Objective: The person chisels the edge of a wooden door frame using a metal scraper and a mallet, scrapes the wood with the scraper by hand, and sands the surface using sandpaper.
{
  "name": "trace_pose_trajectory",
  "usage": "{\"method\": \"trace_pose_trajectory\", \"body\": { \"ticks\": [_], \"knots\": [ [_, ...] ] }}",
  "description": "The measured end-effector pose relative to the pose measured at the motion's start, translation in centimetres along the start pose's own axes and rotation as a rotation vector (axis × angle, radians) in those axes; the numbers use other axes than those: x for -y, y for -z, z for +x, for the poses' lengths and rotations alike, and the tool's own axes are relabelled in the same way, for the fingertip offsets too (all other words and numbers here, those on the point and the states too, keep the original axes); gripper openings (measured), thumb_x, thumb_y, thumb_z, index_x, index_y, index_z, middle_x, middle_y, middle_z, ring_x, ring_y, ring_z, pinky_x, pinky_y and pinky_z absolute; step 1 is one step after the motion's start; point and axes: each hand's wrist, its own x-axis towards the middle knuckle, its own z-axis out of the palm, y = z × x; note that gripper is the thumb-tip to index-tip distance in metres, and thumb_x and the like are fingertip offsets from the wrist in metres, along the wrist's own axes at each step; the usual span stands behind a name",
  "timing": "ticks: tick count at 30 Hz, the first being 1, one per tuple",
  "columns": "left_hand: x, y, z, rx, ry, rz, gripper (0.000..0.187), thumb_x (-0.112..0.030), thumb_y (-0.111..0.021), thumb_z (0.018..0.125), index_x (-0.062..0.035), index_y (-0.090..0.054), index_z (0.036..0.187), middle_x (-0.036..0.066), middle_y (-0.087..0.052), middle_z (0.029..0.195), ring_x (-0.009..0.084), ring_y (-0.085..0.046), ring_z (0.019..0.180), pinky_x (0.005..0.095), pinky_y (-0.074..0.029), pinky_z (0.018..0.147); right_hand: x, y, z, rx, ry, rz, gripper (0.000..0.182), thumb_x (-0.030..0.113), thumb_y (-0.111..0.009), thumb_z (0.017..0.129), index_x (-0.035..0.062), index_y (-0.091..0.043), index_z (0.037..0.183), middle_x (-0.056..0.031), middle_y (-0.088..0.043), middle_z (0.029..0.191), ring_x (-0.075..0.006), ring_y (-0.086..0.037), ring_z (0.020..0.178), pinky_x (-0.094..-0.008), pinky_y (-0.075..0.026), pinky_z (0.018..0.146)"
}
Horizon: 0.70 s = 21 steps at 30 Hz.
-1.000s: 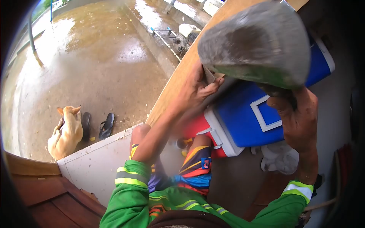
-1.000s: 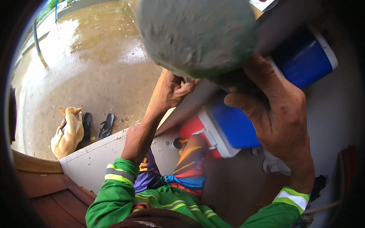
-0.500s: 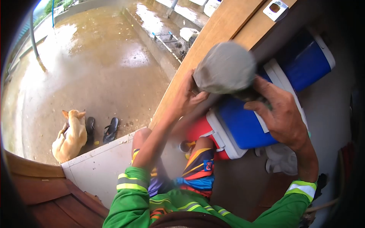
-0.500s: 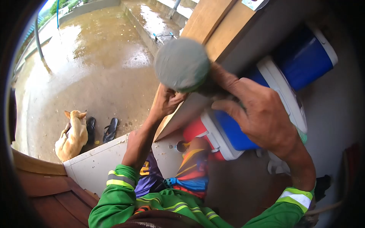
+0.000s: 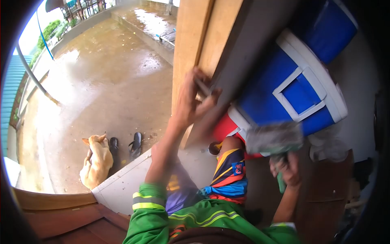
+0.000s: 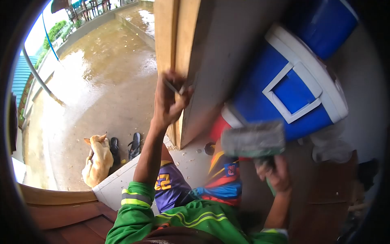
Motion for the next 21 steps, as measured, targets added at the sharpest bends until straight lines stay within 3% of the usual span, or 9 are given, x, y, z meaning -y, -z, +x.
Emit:
{"method": "trace_pose_trajectory", "body": {
  "ticks": [2,4,5,7,11,13,17,19,21],
  "knots": [
    [1.2,0.3,-3.7,0.067,0.019,0.258,0.027,-0.001,-0.064,0.077,-0.0057,-0.040,0.088,0.003,-0.041,0.080,0.0148,-0.040,0.072,0.0273,-0.036,0.065,-5.1,2.0,-3.6,0.015,-0.265,0.102,0.035,0.022,-0.062,0.086,-0.0008,-0.051,0.110,-0.0028,-0.054,0.068,-0.0070,-0.046,0.050,-0.0219,-0.038,0.045],
    [2.4,0.5,-9.2,0.068,0.224,0.329,0.028,-0.002,-0.066,0.075,-0.0047,-0.042,0.089,0.004,-0.043,0.080,0.0167,-0.041,0.072,0.0285,-0.037,0.066,-11.0,2.8,-7.8,-0.130,-0.506,0.104,0.034,0.019,-0.065,0.083,0.0025,-0.053,0.109,-0.0008,-0.053,0.067,-0.0063,-0.047,0.050,-0.0219,-0.038,0.042],
    [2.7,0.8,-11.8,0.045,0.358,0.344,0.028,-0.003,-0.066,0.075,-0.0044,-0.042,0.090,0.005,-0.043,0.080,0.0178,-0.041,0.072,0.0298,-0.038,0.067,-15.7,3.8,-10.7,-0.192,-0.618,0.116,0.041,0.021,-0.062,0.086,0.0050,-0.047,0.121,-0.0027,-0.052,0.069,-0.0086,-0.047,0.047,-0.0228,-0.039,0.040],
    [2.1,1.4,-14.1,0.178,0.489,0.387,0.027,-0.011,-0.063,0.077,-0.0043,-0.042,0.092,0.008,-0.043,0.081,0.0203,-0.041,0.074,0.0336,-0.038,0.070,-20.9,3.3,-14.4,-0.533,-0.815,0.199,0.037,0.024,-0.064,0.086,0.0080,-0.050,0.116,-0.0012,-0.051,0.069,-0.0088,-0.048,0.047,-0.0239,-0.040,0.040],
    [0.8,1.5,-14.9,0.362,0.689,0.429,0.037,-0.019,-0.056,0.078,-0.0018,-0.051,0.110,0.014,-0.055,0.104,0.0343,-0.052,0.095,0.0396,-0.042,0.088,-34.4,5.6,-20.3,-0.689,-0.957,-0.087,0.028,0.025,-0.061,0.088,0.0089,-0.054,0.110,-0.0020,-0.052,0.070,-0.0109,-0.051,0.051,-0.0264,-0.041,0.045],
    [-0.9,0.2,-12.7,0.505,0.602,0.431,0.042,-0.012,-0.047,0.076,-0.0014,-0.051,0.116,0.018,-0.053,0.107,0.0355,-0.048,0.100,0.0432,-0.039,0.090,-37.8,5.9,-21.2,-0.640,-0.997,-0.259,0.025,0.025,-0.059,0.089,0.0085,-0.055,0.108,-0.0027,-0.053,0.071,-0.0117,-0.052,0.054,-0.0269,-0.042,0.048],
    [-4.3,-3.7,-8.6,0.696,0.480,0.521,0.047,-0.001,-0.046,0.074,-0.0034,-0.052,0.121,0.017,-0.055,0.110,0.0310,-0.050,0.099,0.0423,-0.040,0.088,-40.8,6.2,-20.3,-0.443,-0.894,-0.560,0.020,0.025,-0.055,0.092,0.0077,-0.057,0.104,-0.0041,-0.056,0.072,-0.0133,-0.055,0.059,-0.0280,-0.045,0.054],
    [-5.1,-5.1,-7.6,0.728,0.444,0.605,0.050,0.004,-0.049,0.072,-0.0048,-0.052,0.122,0.015,-0.056,0.110,0.0287,-0.052,0.098,0.0412,-0.041,0.087,-40.3,6.1,-18.6,-0.386,-0.662,-0.660,0.020,0.024,-0.053,0.094,0.0073,-0.058,0.102,-0.0049,-0.057,0.073,-0.0141,-0.056,0.061,-0.0285,-0.046,0.057],
    [-5.0,-6.3,-7.6,0.742,0.240,0.692,0.054,0.004,-0.057,0.072,-0.0078,-0.054,0.125,0.010,-0.055,0.108,0.0256,-0.052,0.097,0.0396,-0.042,0.085,-36.7,5.4,-15.5,-0.337,-0.325,-0.672,0.020,0.024,-0.051,0.095,0.0069,-0.059,0.100,-0.0056,-0.059,0.074,-0.0149,-0.058,0.064,-0.0291,-0.047,0.060]
  ]
}}
